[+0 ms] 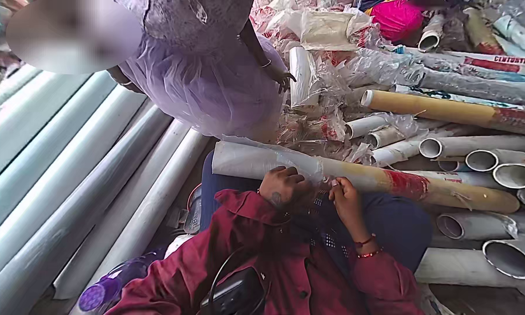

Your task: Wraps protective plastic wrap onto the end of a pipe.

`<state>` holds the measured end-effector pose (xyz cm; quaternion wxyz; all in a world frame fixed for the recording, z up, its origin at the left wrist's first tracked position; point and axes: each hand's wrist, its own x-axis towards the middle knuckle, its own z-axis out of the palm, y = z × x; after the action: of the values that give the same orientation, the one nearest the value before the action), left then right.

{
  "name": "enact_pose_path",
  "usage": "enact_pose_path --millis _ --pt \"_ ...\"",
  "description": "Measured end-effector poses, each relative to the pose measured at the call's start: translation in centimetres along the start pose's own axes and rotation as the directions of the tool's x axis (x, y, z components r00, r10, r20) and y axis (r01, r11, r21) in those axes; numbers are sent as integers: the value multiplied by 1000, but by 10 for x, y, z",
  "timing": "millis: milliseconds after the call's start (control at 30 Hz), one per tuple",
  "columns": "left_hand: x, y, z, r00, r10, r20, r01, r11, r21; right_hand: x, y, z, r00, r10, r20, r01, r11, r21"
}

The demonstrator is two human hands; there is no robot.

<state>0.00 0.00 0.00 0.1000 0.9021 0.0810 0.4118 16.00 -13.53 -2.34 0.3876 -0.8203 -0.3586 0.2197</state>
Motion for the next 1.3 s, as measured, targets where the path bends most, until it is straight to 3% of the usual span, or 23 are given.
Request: enact_pose_path --millis 67,133,200,233,300,367,400,567,700,733,800,867,967,1067,1133,1167,1200,1233,1267,1300 --pt "25 -9 7 982 15 -187 -8 999 35 -6 5 0 1000 9 -29 -9 1000 12" --pt "52 -19 10 978 -3 -209 20 997 80 -10 12 4 998 20 -55 -19 999 29" --pt "70 -30 15 993 -108 45 104 991 81 -11 16 11 996 22 -81 -18 998 58" --pt "72 -33 21 961 -193 198 186 981 49 -11 17 13 995 19 -96 -12 997 72" --pt "64 -29 32 804 -335 492 388 922 -7 -11 20 14 991 13 -132 1 995 103" --pt "51 -19 42 589 -368 719 470 880 66 -8 26 14 983 -5 -183 29 991 130" --pt "43 -12 46 530 -374 761 457 882 116 -6 28 14 981 -1 -192 28 990 139" --pt "29 9 50 475 -377 795 403 896 184 -4 34 15 983 11 -184 13 992 128" --pt "7 11 62 760 -332 558 371 927 47 -5 35 17 980 -3 -200 30 991 129" --pt "-4 9 67 857 -268 440 307 951 -20 -6 35 17 978 -11 -209 38 991 127" --pt "-25 3 74 959 -114 261 145 984 -103 -8 32 15 978 -26 -207 49 993 105" --pt "-33 -3 77 985 -26 172 47 991 -122 -7 30 15 981 -53 -186 66 996 61" --pt "-35 -2 74 985 14 174 15 986 -164 -3 19 13 993 -55 -100 53 998 -23" --pt "-29 4 62 957 -140 255 208 943 -261 8 0 8 1000 -18 3 19 989 -150" --pt "-9 9 49 838 -383 390 494 835 -243 16 -16 4 996 32 79 -12 970 -243" --pt "8 9 43 710 -493 503 632 761 -146 21 -25 1 988 83 131 -43 957 -288" --pt "28 8 37 534 -558 636 721 693 2 26 -33 -1 975 136 173 -73 942 -328" --pt "48 6 36 366 -571 735 739 659 144 30 -39 -3 964 177 197 -97 929 -357" --pt "63 5 40 246 -562 790 711 659 247 33 -44 -4 959 199 201 -113 921 -374" --pt "70 4 47 204 -552 808 664 685 300 36 -47 -5 959 209 190 -124 915 -383"
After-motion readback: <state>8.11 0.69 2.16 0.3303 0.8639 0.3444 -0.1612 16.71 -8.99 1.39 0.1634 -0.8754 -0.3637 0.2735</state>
